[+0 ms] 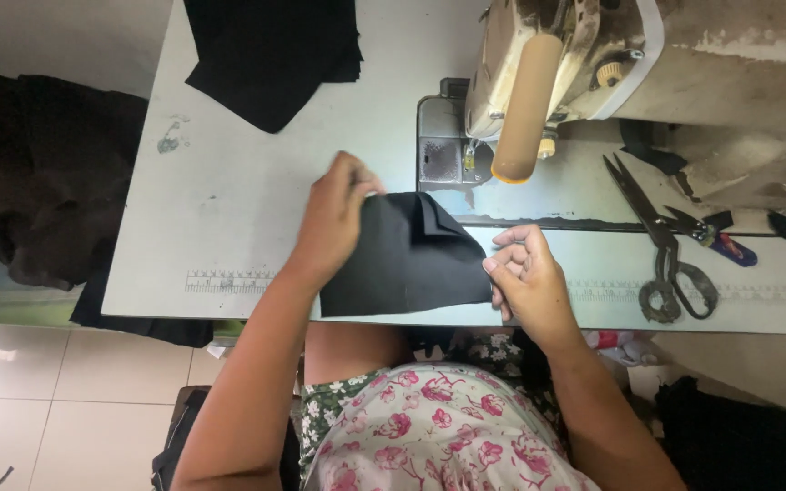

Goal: Folding, aligning, and cutting black fabric pieces to prepare them for sewing.

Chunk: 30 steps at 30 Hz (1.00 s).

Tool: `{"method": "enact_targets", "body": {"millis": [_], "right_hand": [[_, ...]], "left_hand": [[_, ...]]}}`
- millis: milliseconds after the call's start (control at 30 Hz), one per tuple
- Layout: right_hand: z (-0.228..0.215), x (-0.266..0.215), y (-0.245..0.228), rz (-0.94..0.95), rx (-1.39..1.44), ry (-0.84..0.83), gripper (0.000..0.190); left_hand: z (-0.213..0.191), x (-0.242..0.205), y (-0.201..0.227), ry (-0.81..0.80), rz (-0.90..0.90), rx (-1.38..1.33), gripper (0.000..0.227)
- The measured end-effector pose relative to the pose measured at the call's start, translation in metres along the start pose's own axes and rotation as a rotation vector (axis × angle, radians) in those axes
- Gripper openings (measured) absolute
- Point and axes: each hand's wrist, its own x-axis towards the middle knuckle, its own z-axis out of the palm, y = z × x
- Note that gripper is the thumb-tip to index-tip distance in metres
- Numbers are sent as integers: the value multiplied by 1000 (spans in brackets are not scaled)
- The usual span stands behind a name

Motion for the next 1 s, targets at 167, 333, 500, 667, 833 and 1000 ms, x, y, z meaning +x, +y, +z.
{"method": "enact_targets", "body": {"millis": [167,333,500,667,833,1000], "right_hand": [[-3,3,8,23,-7,-42,21],[-3,11,23,37,7,-32,25],[3,5,8,114,22,49,27],[0,8,24,79,33,51,27],[6,-6,18,-262,-824,195,27],[65,20,3,-996,-1042,-390,52]], "left_hand": [[-8,-17,-10,18,-44,40,20],[63,-16,-7,-144,161,318,11],[90,-20,14,-86,83,580,15],[80,-30,13,-128,9,447,14],[7,-36,14,175,-591,-511,16],[-79,-51,31,509,-336,592,17]]}}
